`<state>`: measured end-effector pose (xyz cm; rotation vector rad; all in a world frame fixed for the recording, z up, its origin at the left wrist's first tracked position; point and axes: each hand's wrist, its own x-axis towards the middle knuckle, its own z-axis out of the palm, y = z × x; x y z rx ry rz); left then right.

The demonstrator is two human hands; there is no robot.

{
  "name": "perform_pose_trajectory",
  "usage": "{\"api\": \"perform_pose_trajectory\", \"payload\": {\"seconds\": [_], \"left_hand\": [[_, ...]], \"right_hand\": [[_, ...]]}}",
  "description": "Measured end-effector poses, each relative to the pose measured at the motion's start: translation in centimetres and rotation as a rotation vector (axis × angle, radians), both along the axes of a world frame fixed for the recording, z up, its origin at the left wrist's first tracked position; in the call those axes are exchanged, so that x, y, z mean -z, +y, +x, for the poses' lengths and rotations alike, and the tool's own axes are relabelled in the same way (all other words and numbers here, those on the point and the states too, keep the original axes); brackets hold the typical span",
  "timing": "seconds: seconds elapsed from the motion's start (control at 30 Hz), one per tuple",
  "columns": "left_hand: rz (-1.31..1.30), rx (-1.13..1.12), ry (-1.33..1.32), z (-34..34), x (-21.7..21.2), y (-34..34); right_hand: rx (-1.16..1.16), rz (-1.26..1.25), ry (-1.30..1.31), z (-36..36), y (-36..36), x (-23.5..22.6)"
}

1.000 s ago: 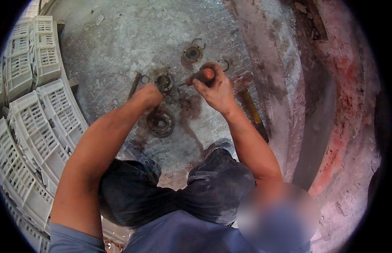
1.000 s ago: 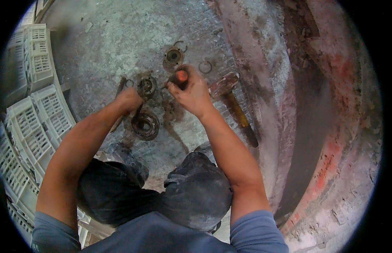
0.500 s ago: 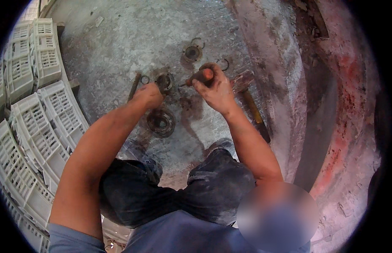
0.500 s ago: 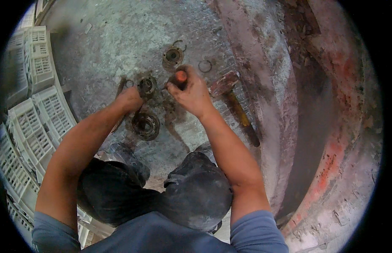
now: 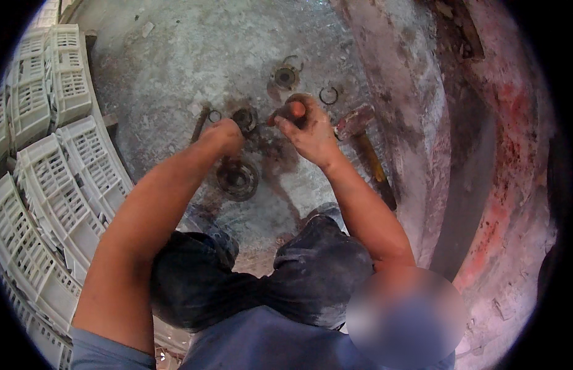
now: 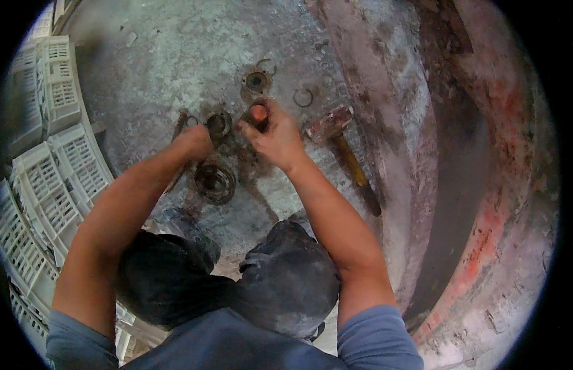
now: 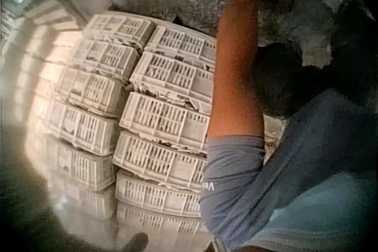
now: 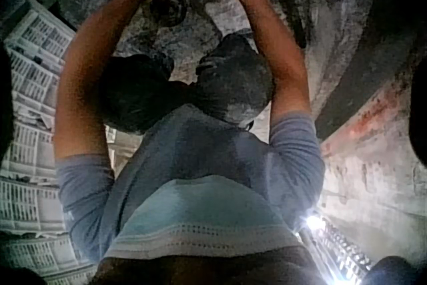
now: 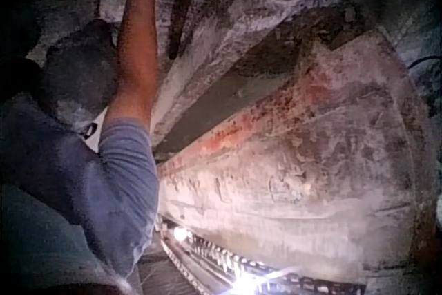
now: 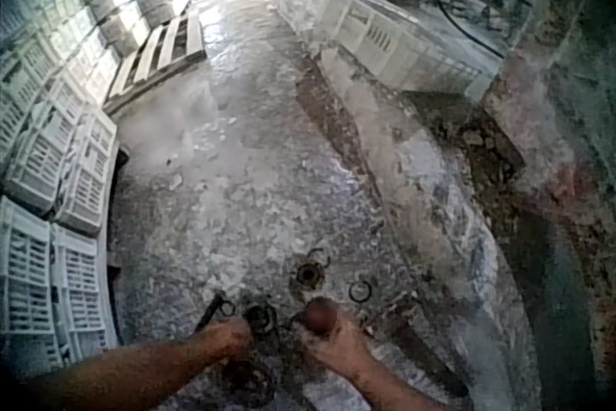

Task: The person is sitting on the floor, using a screwdriver and pliers to disassemble and manipulate mechanical parts, including bearings and rings. They repeatedly pry and adjust components, occasionally using a hammer to tap parts into place.

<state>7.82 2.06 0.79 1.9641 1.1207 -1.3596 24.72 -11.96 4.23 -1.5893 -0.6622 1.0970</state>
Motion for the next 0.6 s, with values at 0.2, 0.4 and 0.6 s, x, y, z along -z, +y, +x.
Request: {"api": "perform_pose_trajectory", "payload": {"seconds": [0.2, 0.4, 0.6], "left_hand": [[-0.070, -0.015, -0.034, 1.3, -2.9, 0.4], [-0.081, 0.150, -0.094, -3.0, 2.6, 0.1], [-0.132, -0.030, -0.068, 0.9, -2.6, 0.1]], "right_hand": [[0.020, -0.067, -0.092, 0.5, 0.1, -0.7], [0.059, 0.053, -0.219, 2.1, 3.0, -5.3], [-0.158, 0.069, -0.256, 1.6, 5.3, -6.3]]}}
